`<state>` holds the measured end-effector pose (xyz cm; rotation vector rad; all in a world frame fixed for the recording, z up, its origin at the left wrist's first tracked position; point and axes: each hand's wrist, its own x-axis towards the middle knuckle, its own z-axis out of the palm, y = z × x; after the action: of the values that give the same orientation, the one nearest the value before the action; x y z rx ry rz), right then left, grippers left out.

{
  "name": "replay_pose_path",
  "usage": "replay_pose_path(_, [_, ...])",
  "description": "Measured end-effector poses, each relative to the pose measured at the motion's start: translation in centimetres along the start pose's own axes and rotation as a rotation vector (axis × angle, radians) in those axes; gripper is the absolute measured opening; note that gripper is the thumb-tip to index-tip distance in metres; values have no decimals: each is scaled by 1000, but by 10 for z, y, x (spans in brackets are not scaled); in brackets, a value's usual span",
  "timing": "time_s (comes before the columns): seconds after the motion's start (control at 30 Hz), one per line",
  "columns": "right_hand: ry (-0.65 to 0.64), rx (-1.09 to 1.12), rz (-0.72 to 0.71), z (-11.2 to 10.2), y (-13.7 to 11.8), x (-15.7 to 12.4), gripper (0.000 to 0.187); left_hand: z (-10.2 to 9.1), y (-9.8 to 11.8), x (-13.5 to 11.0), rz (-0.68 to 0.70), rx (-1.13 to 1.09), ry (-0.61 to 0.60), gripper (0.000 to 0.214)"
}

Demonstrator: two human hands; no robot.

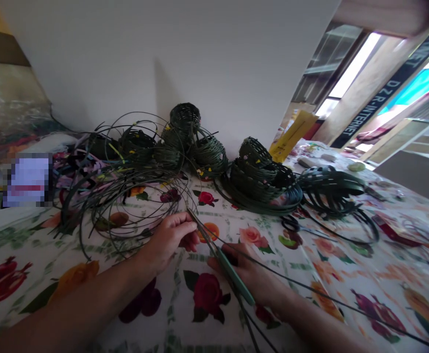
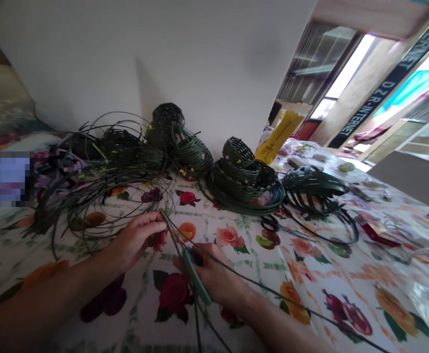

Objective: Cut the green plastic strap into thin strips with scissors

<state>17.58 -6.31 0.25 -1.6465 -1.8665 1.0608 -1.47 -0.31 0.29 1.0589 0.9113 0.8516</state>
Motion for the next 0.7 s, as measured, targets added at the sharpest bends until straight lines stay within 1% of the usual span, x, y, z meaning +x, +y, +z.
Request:
replay_pose_path(0.1, [-62, 7, 46, -1, 2, 4, 38, -1, 0, 0, -21, -2, 6, 18])
replay_pose_path(0.17, [-78, 54, 30, -3, 5, 7, 41, -1, 1, 0, -25, -8, -4, 18])
replay_pose_path(0.27, [-121, 196, 22, -9, 7, 11, 42, -1, 1, 1, 2, -7, -28, 20])
replay_pose_path(0.37, [-223, 356, 77, -16, 9, 15, 42, -2, 0, 2, 51, 2, -40, 19])
replay_pose_path(0.47, [-304, 466, 84, -21, 13, 18, 44, -3, -2, 4, 86, 20, -38, 19])
replay_pose_path(0.57, [-305, 553, 74, -23, 22, 22, 47, -5, -4, 6, 127, 30, -10, 20])
replay_pose_path(0.7, [-234, 615, 82, -24, 28, 24, 49, -8, -3, 8, 183, 22, 62, 19])
